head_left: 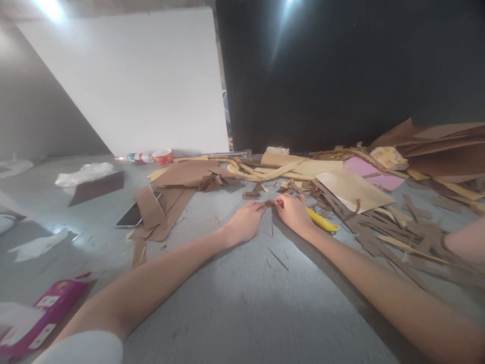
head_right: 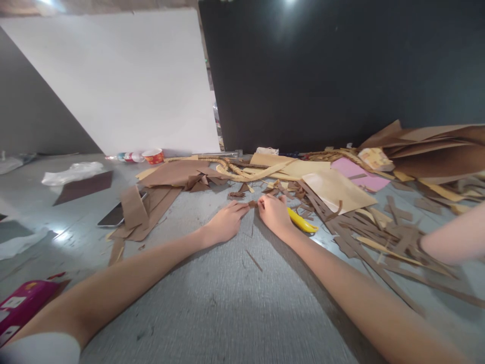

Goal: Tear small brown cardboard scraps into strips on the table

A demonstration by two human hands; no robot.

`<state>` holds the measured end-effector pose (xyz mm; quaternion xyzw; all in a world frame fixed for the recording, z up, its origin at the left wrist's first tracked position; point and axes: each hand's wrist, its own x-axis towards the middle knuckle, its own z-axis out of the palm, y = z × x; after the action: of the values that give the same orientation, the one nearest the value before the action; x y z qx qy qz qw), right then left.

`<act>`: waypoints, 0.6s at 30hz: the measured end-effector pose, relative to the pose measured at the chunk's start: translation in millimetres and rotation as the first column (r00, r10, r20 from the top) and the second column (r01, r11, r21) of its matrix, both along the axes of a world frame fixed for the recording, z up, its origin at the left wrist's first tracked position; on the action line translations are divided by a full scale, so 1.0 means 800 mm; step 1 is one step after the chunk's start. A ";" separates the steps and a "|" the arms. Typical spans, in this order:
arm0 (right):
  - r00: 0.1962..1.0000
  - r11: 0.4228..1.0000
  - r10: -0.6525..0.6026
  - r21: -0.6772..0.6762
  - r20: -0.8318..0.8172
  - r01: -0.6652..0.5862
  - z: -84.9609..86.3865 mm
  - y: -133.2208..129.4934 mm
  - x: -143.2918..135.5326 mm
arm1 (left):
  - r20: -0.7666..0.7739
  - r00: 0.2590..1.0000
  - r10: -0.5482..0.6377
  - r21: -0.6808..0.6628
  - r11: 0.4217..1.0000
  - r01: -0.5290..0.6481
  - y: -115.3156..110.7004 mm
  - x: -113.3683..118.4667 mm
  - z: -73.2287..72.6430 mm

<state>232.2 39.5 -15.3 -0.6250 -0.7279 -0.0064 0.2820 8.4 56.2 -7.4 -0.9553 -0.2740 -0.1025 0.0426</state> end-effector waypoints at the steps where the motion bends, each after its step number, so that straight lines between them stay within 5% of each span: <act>1: 1.000 1.000 0.002 0.029 -0.002 -0.002 0.000 -0.001 -0.001 | 0.009 1.000 0.005 -0.002 1.000 -0.005 -0.001 0.000 0.001; 18: 0.998 0.998 0.053 0.033 0.031 -0.054 0.000 -0.003 0.000 | 0.085 0.994 0.072 -0.058 0.996 -0.067 -0.003 0.002 0.000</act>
<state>232.5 37.0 -15.0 -0.6001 -0.7485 -0.0207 0.2816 10.2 54.0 -7.6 -0.9406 -0.3114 -0.1348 0.0078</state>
